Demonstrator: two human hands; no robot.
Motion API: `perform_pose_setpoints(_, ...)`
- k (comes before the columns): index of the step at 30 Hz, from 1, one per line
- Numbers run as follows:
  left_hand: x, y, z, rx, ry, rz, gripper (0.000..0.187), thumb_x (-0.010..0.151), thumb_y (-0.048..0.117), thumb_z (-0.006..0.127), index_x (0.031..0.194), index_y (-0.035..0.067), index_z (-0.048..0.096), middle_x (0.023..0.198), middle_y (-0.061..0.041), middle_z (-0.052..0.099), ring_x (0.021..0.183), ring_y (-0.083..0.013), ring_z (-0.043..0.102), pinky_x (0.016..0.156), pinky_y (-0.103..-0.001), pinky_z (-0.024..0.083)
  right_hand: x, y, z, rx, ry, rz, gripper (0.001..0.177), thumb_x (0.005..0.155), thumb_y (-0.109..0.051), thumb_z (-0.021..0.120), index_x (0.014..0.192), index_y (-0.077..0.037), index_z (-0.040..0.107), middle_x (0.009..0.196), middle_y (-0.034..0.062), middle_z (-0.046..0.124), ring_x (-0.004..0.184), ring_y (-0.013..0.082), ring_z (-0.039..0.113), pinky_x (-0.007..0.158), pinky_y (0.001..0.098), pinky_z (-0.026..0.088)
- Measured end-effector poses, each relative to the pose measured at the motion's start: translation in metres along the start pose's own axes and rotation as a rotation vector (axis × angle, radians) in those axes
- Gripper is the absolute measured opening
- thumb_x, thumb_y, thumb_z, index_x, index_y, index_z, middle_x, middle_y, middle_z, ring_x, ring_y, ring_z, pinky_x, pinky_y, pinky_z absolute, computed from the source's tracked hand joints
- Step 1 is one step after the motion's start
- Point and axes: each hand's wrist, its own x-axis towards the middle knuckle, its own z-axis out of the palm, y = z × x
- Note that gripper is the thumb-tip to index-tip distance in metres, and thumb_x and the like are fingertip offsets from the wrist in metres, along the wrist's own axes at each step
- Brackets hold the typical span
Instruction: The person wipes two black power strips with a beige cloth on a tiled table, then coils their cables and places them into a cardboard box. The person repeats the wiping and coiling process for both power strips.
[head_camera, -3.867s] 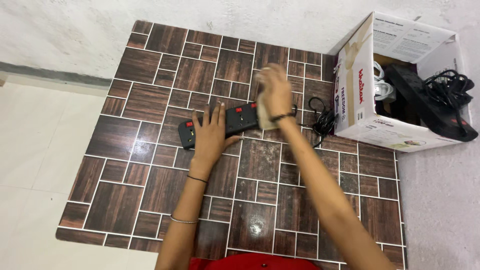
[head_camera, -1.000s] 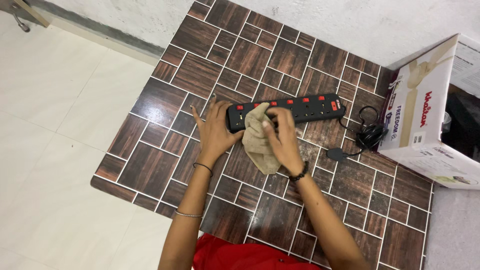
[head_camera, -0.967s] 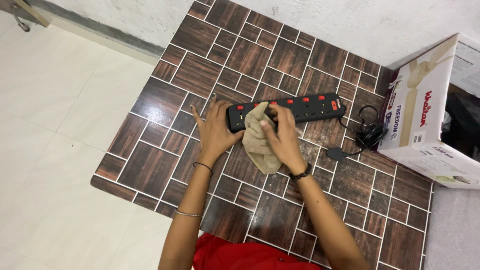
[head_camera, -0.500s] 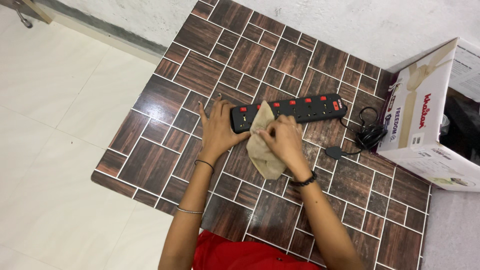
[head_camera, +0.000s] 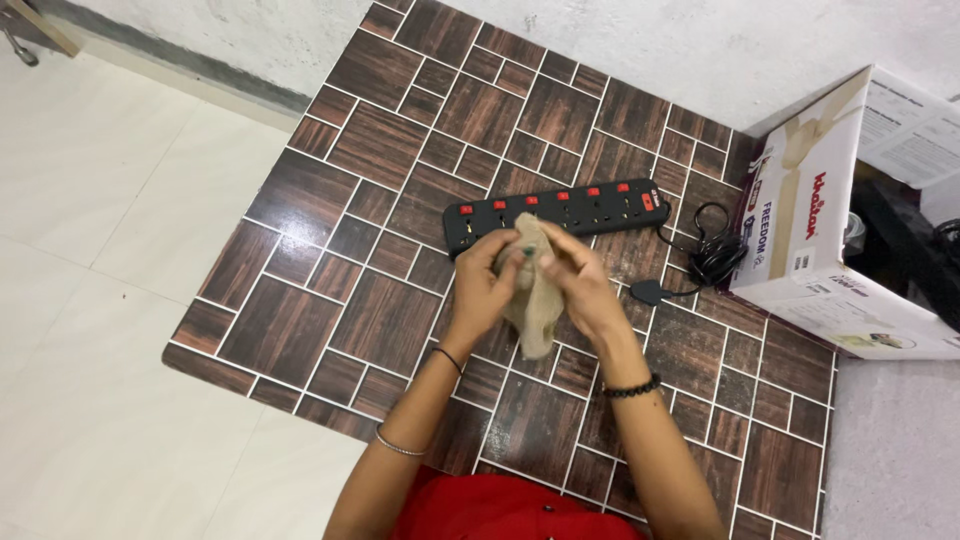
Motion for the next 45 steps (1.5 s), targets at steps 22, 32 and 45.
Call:
perform_pose_setpoints(22, 0.045, -0.037, -0.071, 0.798, -0.073, 0.024, 0.092, 0.055, 0.038, 0.092, 0.138, 0.015, 0.059, 0.145, -0.005, 0.055, 0.150, -0.0300, 0.032, 0.117, -0.073, -0.003, 0.063, 0.037, 0.070, -1.202, 0.191, -0.568, 0.028, 0.089, -0.004, 0.065, 0.116, -0.002, 0.070, 0.106, 0.0145, 0.061, 0.105, 0.0362, 0.056, 0.092, 0.0479, 0.045)
perform_pose_setpoints(32, 0.050, -0.040, -0.069, 0.785, -0.055, 0.016, 0.091, 0.056, 0.044, 0.095, 0.133, 0.012, 0.058, 0.143, -0.007, 0.054, 0.147, -0.0312, 0.034, 0.116, -0.074, -0.003, 0.037, 0.032, 0.065, -1.080, 0.122, -0.654, 0.023, 0.085, 0.000, 0.062, 0.106, -0.003, 0.071, 0.110, 0.0138, 0.063, 0.109, 0.0339, 0.058, 0.096, 0.0451, 0.047)
perform_pose_setpoints(45, 0.051, -0.037, -0.068, 0.821, -0.069, -0.046, 0.094, 0.051, 0.048, 0.094, 0.132, 0.015, 0.059, 0.146, -0.008, 0.050, 0.146, -0.0330, 0.032, 0.115, -0.074, -0.002, 0.037, 0.036, 0.061, -1.070, 0.109, -0.661, 0.022, 0.091, 0.003, 0.063, 0.113, 0.004, 0.066, 0.114, 0.0191, 0.061, 0.110, 0.0384, 0.057, 0.101, 0.0455, 0.047)
